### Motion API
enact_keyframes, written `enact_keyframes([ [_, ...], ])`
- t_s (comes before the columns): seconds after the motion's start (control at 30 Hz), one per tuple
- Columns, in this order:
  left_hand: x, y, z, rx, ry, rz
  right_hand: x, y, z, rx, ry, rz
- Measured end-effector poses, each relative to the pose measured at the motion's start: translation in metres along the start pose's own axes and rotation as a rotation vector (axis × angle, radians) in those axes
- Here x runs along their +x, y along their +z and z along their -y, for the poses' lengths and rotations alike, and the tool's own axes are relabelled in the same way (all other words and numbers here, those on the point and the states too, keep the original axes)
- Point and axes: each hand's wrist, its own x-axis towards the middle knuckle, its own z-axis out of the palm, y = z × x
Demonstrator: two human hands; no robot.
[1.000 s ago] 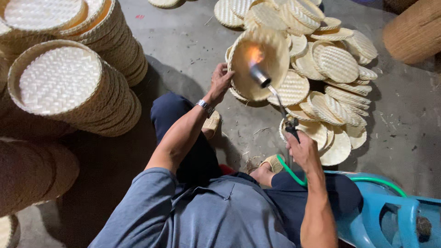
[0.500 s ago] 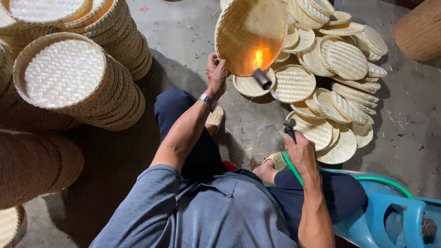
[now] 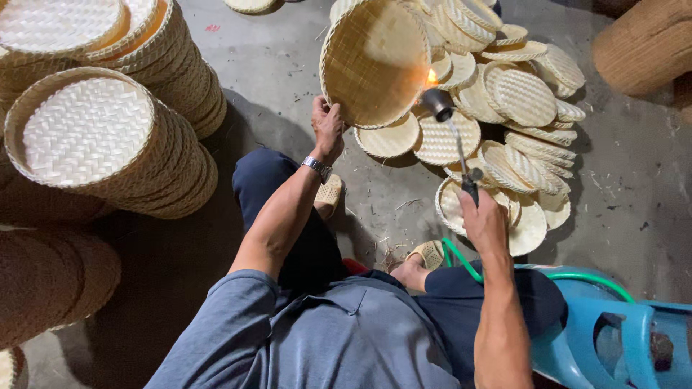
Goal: The person sits on the floor and uses a handheld blowtorch to apply heat to the surface of round woven baskets. They pick up baskets from a pile, rotate them to treat different areas with the flame, and then place them back down. The process is repeated for multiple baskets.
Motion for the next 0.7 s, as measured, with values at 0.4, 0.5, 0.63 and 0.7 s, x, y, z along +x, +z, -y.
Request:
enact_keyframes([
  [0.4, 0.006, -0.009, 0.009, -0.08, 0.023, 0.067, -0.016, -0.02, 0.011, -0.027, 0.104, 0.262],
  [0.5, 0.004, -0.007, 0.008, -0.035, 0.03, 0.061, -0.01, -0.021, 0.014, -0.007, 0.162, 0.192],
  [0.63, -0.001, -0.002, 0.0, -0.055, -0.015, 0.084, 0.008, -0.041, 0.023, 0.083, 0.148, 0.115],
  [0.7, 0.0, -0.003, 0.0, -0.076, -0.02, 0.096, 0.013, -0.053, 0.025, 0.045, 0.134, 0.147],
])
